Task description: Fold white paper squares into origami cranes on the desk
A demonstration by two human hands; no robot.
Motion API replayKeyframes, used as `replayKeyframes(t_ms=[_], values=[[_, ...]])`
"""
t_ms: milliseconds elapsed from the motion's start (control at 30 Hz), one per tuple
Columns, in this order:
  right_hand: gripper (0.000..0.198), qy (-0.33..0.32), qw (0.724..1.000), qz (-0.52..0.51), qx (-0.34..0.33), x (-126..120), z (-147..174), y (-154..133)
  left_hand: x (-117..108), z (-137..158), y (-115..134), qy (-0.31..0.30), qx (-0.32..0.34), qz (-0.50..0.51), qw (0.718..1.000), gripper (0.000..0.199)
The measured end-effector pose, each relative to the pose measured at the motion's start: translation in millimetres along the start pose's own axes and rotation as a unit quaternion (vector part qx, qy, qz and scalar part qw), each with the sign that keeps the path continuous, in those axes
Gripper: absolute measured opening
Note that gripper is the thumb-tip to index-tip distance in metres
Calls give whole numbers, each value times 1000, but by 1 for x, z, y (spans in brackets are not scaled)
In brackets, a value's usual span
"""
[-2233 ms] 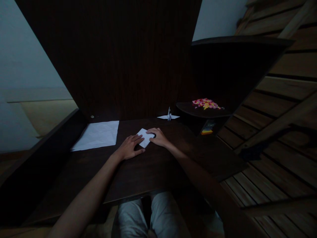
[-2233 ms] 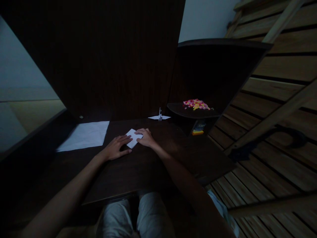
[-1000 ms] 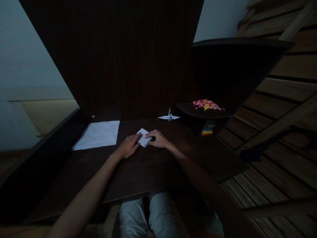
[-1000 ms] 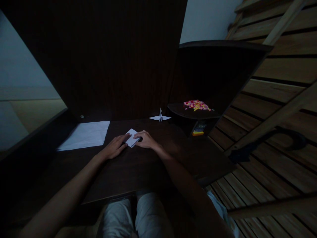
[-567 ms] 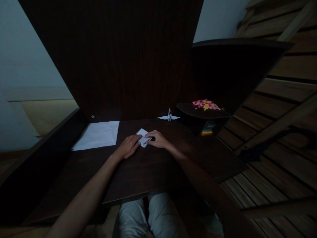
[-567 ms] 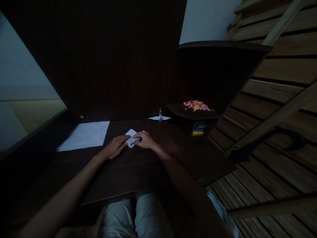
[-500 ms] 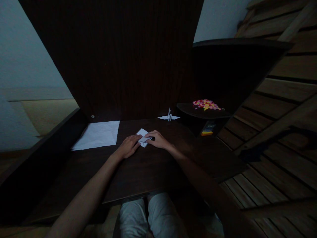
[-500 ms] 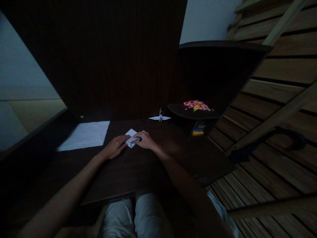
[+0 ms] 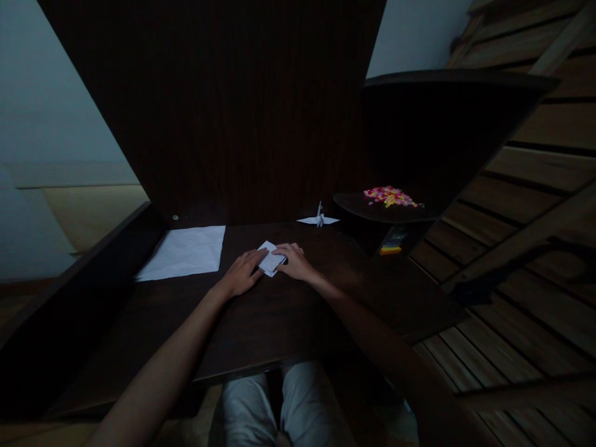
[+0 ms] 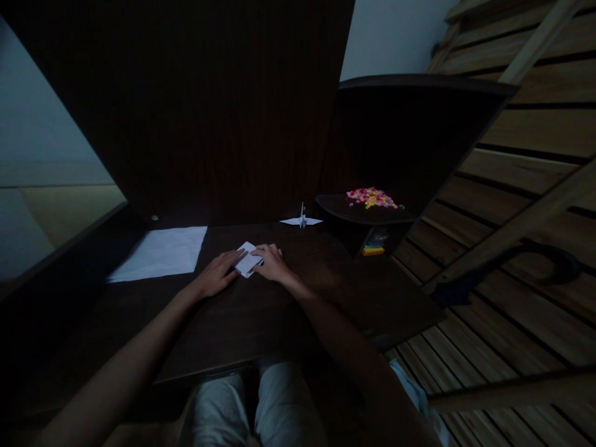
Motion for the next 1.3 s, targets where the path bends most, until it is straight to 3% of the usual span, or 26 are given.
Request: replayKeyframes(t_ms=[400, 533, 867, 1067, 1200, 1300], values=[[34, -17, 1000, 8, 4, -3, 2, -5, -5, 2, 8, -49, 13, -20, 999, 50], [31, -36, 999, -8, 14, -5, 0, -4, -5, 0, 9, -34, -4, -13, 999, 52], [35, -11, 1000, 5, -1, 0, 1, -3, -1, -3, 7, -21, -22, 0, 1000, 52], [41, 45, 990, -131, -36, -3, -4, 5, -3, -3, 6, 12, -43, 71, 996, 59], [43, 84, 965, -241, -52, -4, -9, 10, -8, -2, 6, 63, -42, 149, 986, 81], [42, 88, 961, -258, -38, -2, -10, 12, -12, -1, 6, 89, -35, 184, 978, 90]])
Point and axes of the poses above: each hand's wrist, its own z-axis away from the middle knuckle, its own x-axis out of the palm, y = z × x, the point moved 3 cm from there along -z, towards the middle knuckle, and after that the axes turned 13 degrees about -y, right-handed, at the moved point
